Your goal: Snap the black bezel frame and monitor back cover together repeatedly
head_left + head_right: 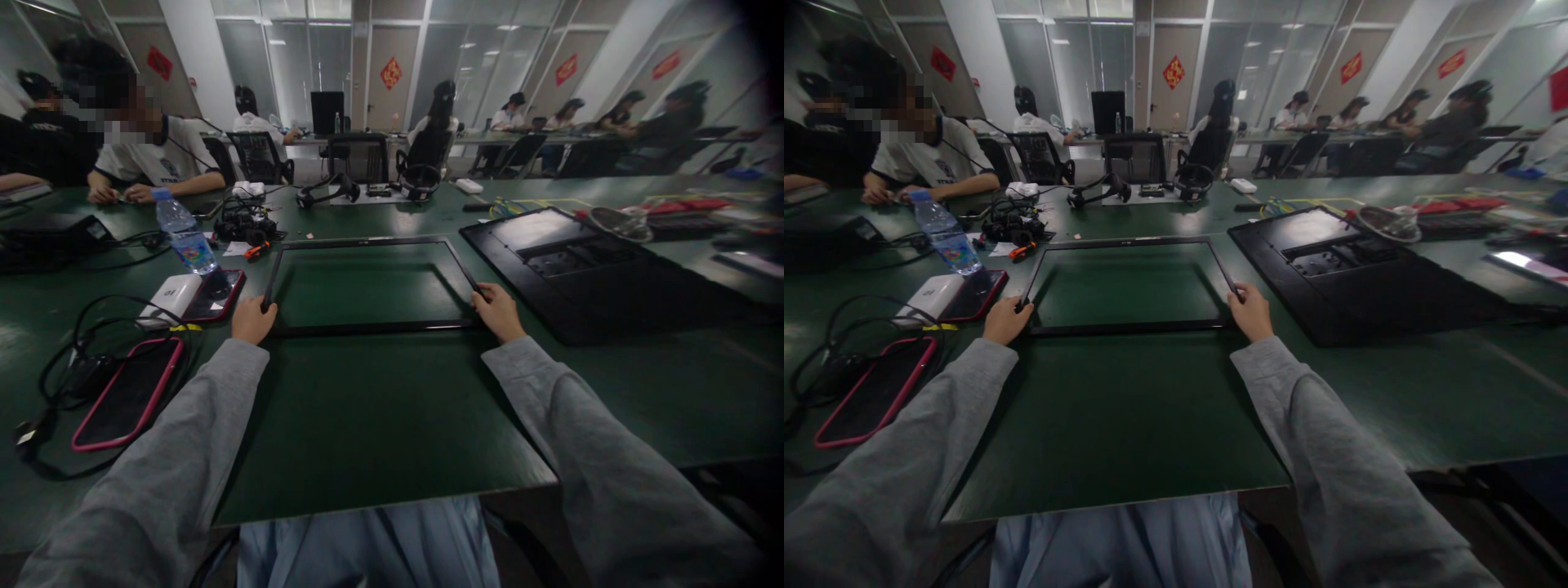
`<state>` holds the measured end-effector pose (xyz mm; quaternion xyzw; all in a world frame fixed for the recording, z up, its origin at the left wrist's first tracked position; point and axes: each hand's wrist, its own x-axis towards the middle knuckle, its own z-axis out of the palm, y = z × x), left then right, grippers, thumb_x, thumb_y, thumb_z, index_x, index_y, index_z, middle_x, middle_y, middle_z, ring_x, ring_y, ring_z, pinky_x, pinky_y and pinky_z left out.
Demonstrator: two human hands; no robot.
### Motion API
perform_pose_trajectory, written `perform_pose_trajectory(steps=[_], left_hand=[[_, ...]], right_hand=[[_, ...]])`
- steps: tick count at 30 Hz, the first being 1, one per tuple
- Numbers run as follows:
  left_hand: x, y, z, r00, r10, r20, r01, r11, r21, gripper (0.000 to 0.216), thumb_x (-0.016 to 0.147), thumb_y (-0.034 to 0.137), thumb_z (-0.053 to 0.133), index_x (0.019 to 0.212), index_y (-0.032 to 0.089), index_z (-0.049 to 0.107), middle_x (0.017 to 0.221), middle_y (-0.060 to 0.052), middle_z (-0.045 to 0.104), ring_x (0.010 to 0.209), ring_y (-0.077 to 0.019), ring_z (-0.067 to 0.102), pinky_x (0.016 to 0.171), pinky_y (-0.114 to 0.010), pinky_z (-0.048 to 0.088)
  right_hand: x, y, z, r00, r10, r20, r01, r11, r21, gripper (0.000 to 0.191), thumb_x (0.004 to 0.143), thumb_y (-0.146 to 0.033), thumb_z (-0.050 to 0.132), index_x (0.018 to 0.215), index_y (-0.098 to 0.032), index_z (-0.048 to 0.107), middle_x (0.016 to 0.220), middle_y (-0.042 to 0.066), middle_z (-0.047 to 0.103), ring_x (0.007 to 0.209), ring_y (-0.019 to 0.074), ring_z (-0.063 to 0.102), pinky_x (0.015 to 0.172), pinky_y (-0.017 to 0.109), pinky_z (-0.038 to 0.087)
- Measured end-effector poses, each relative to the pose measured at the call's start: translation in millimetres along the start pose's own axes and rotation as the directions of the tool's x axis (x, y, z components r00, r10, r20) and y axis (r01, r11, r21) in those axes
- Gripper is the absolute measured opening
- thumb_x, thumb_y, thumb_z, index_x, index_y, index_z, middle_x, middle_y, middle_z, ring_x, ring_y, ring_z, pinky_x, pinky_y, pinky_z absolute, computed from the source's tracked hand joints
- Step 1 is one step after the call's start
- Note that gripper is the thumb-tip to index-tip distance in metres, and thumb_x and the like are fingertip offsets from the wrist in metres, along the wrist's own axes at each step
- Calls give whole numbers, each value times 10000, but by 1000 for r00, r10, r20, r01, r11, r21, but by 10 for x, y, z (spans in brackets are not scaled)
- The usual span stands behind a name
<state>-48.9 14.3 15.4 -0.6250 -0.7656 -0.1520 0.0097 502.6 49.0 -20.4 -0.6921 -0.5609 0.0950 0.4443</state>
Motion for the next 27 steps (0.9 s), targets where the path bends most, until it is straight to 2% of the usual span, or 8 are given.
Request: perform_pose_trajectory(steps=[8,16,22,27], left_hand=[[20,-25,12,1000,4,8,-4,1000,-5,418,973,404,483,1179,143,736,1173,-180,722,1121,-318,668,983,-413,528],[10,-8,1,1000,9,8,-9,1000,5,404,972,402,469,1134,151,740,1149,-181,722,1118,-321,665,968,-413,525],[16,-24,23,1000,13,5,-13,1000,5,422,969,415,464,1143,147,739,1161,-179,722,1124,-316,664,986,-409,525],[16,-31,31,1000,11,0,-11,1000,-10,437,969,413,462,1192,152,733,1194,-174,724,1138,-314,661,998,-415,525]], right_hand=[[-9,-21,-5,1000,9,14,-9,1000,11,478,783,-433,619,1164,-151,683,803,83,717,800,281,702,871,483,562],[-5,-52,-7,1000,-4,-25,4,1000,4,407,788,-446,663,1088,-175,700,822,94,714,841,288,707,869,470,573],[8,4,12,1000,6,-5,-6,1000,1,440,788,-417,620,1142,-167,693,781,62,691,792,264,691,855,469,572],[13,39,16,1000,4,8,-4,1000,-2,477,798,-449,615,1175,-164,675,823,80,711,790,263,692,854,458,565]])
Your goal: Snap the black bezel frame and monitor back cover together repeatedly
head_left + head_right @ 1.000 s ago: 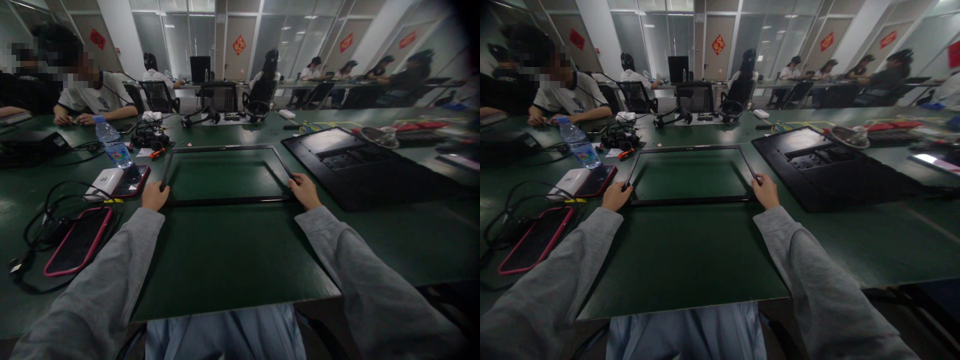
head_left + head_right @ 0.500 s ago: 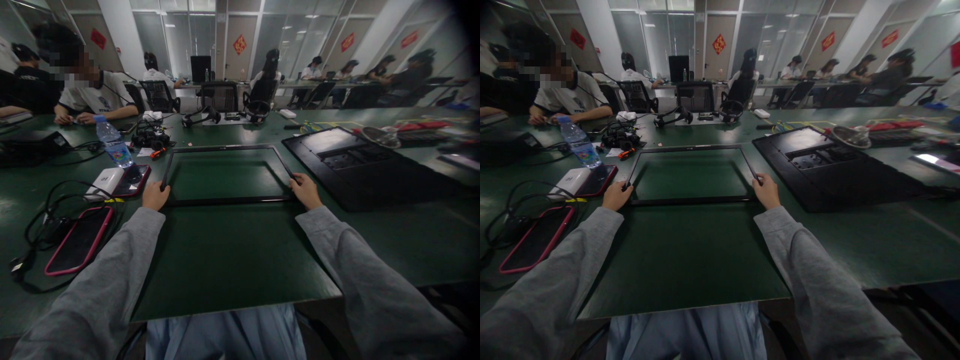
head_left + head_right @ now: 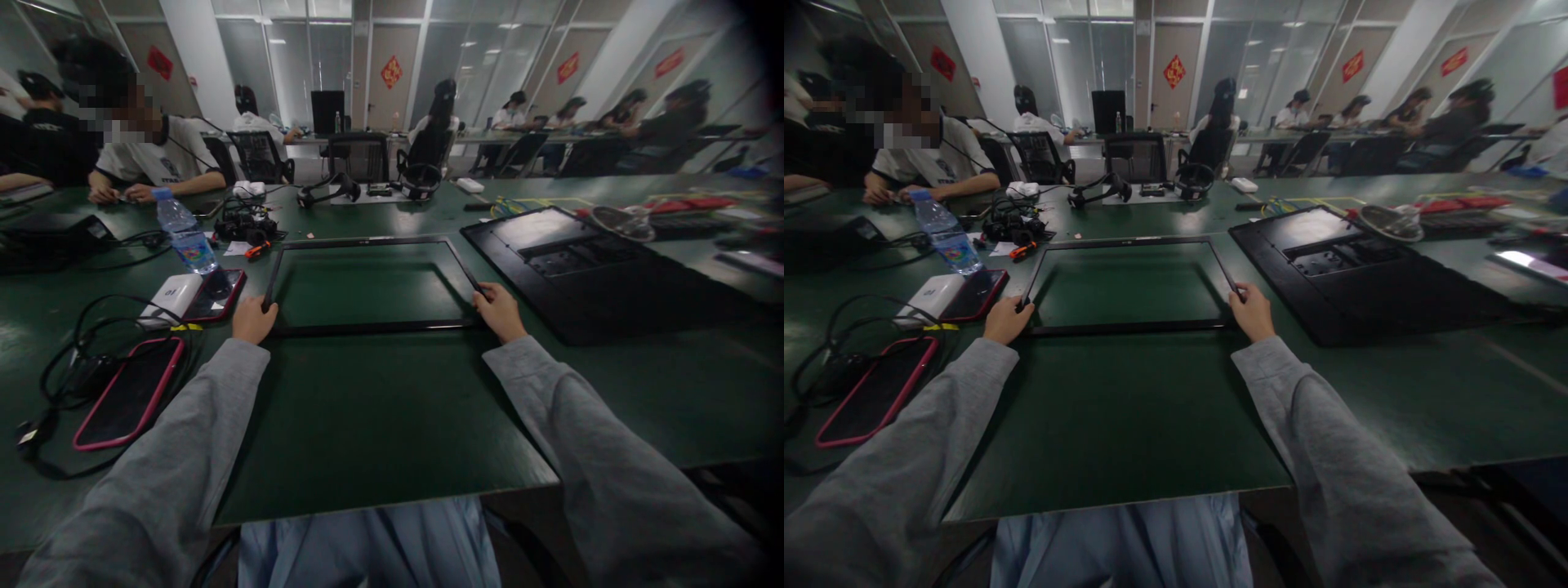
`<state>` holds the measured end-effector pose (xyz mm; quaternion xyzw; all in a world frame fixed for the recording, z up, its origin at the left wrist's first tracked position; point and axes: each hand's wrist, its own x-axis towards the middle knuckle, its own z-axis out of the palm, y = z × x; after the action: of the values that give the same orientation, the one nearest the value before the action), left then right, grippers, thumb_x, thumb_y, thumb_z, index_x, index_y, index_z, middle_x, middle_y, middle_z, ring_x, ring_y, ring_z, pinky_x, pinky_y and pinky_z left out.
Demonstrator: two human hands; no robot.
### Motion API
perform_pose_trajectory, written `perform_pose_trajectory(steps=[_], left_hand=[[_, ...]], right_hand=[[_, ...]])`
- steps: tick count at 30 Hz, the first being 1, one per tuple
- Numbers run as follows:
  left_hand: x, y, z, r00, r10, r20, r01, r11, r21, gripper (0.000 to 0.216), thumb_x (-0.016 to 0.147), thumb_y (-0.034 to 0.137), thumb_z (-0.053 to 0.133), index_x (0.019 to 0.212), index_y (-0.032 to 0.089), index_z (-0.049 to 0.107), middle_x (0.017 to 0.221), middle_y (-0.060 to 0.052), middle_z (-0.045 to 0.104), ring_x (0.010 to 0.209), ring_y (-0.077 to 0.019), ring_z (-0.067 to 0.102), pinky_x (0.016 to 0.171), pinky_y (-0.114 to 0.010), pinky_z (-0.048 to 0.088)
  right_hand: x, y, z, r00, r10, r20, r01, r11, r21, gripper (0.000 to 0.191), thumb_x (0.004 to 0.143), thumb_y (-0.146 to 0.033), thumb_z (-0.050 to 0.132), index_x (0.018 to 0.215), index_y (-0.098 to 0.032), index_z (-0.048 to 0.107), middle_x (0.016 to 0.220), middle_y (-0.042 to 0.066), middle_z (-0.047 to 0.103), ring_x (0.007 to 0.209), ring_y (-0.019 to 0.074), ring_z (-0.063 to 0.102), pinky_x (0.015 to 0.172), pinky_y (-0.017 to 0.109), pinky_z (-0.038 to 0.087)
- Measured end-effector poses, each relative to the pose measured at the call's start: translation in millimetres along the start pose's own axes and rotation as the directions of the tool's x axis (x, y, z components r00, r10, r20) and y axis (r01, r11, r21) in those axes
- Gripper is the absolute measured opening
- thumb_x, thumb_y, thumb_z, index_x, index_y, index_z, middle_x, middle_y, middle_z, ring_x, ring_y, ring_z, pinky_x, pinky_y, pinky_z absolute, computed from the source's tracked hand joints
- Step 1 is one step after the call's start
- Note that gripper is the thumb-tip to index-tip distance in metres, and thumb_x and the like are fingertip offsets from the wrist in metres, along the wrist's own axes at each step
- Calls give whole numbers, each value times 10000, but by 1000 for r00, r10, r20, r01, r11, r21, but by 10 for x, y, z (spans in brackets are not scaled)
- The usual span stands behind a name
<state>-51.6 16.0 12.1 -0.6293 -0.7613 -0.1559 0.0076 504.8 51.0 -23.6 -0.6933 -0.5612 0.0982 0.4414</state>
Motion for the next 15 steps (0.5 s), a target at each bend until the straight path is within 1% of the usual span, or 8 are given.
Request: perform_pose_trajectory(steps=[6,11,15], left_hand=[[-7,13,-25,1000,0,16,0,1000,-3,445,972,412,457,1202,146,731,1201,-181,720,1157,-320,652,1005,-414,519],[-11,13,-30,1000,-3,12,3,1000,-5,436,969,417,464,1190,156,734,1190,-176,722,1143,-318,653,995,-415,522],[-16,23,-31,1000,-10,15,10,1000,3,444,974,414,461,1206,146,728,1210,-182,715,1159,-316,650,1011,-412,515]], right_hand=[[6,4,-8,1000,1,7,-1,1000,-19,474,796,-438,616,1177,-163,675,827,80,718,777,259,686,828,445,566],[-14,-62,-27,1000,19,10,-19,1000,-4,458,791,-414,615,1161,-153,680,789,67,708,773,261,687,827,458,571],[-55,-153,-59,1000,16,-1,-16,1000,22,398,797,-419,651,1106,-174,698,786,76,708,846,290,709,852,466,578]])
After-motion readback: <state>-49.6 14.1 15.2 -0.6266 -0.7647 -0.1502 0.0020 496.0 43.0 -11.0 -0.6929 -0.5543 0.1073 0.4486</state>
